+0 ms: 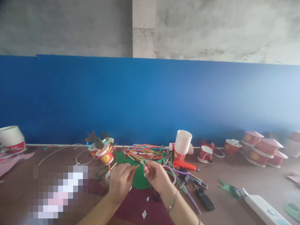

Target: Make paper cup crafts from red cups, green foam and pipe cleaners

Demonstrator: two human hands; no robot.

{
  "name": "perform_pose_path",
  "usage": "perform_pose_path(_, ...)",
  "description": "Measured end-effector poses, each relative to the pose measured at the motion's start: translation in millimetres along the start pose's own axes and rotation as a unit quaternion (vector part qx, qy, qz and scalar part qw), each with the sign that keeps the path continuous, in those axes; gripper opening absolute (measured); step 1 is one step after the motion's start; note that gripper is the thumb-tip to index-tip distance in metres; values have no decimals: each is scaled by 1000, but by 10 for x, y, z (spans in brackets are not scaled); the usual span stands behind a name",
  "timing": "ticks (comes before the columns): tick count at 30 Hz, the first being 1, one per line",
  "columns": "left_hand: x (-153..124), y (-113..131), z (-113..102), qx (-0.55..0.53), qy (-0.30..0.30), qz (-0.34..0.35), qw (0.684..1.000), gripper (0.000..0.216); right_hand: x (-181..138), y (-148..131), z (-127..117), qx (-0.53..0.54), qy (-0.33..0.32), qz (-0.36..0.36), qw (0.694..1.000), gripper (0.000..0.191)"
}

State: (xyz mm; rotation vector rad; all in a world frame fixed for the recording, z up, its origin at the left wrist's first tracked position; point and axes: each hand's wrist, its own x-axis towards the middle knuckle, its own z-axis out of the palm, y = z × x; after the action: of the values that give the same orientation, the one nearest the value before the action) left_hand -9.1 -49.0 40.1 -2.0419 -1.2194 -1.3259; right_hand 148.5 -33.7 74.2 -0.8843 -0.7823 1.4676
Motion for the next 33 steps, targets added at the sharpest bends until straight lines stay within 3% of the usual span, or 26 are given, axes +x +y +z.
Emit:
perform_pose_path(3,-2,-13,3,-2,10,-3,1000,13,-40,-17,32,-21,-47,31,998,22)
perform_pose_path(5,3,-16,1,-2,15,-4,1000,15,-81,22,74,-52,-59,6,997,23)
perform_pose_path(11,15,-8,-3,12,9,-3,1000,21,-139,206,178,-94,0,-76,993,27)
perform_pose_path(16,-16,14,11,28,-5,-7,1000,22,-145,233,203,-113,23,-105,988,29)
perform_pose_path(24,-27,25,20,33,-6,3,999,21,-69,297,102,-193,14,-158,968,25)
perform_pose_path(33,-33,26,21,45,-10,14,999,24,-24,236,94,-233,7,-115,966,29)
